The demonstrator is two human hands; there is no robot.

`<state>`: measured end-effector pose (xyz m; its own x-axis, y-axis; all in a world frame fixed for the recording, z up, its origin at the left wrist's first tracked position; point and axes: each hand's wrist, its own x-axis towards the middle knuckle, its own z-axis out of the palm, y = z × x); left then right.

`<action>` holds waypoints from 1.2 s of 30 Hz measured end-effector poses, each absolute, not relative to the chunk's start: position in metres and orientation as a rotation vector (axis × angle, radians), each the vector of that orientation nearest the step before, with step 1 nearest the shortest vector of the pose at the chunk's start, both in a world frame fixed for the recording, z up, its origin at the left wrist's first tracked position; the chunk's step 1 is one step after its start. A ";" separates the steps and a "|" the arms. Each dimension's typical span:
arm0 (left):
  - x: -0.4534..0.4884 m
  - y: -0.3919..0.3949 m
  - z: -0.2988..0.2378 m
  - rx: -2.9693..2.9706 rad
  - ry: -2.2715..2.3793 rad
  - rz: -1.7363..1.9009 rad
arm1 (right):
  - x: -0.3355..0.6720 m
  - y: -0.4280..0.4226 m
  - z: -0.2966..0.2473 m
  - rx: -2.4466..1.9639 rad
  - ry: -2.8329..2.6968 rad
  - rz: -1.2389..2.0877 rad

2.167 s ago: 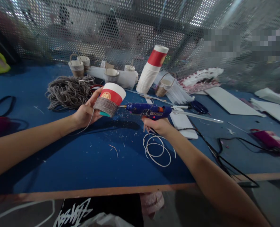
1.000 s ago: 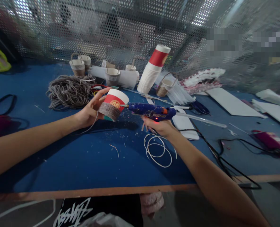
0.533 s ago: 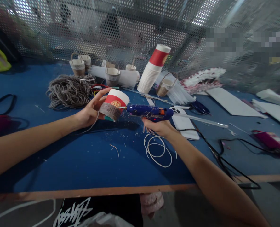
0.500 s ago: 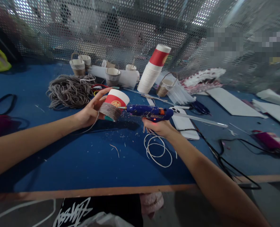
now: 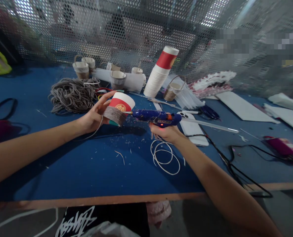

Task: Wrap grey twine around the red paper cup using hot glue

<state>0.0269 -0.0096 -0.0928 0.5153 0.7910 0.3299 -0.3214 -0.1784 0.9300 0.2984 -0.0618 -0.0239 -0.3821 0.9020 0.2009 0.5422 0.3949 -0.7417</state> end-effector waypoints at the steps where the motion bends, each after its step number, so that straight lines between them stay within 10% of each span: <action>1: 0.027 -0.009 -0.093 1.437 0.427 1.048 | 0.298 -0.062 -0.024 -1.205 -2.043 0.810; 19: 0.028 -0.010 -0.088 1.419 0.464 1.145 | 0.311 -0.057 -0.032 -1.278 -1.987 0.897; 27: 0.030 -0.008 -0.101 1.786 0.713 1.389 | 0.332 -0.028 -0.037 -1.562 -2.246 -0.039; 36: 0.037 -0.023 -0.093 2.154 0.955 1.384 | 0.353 -0.042 -0.001 -1.396 -2.499 0.438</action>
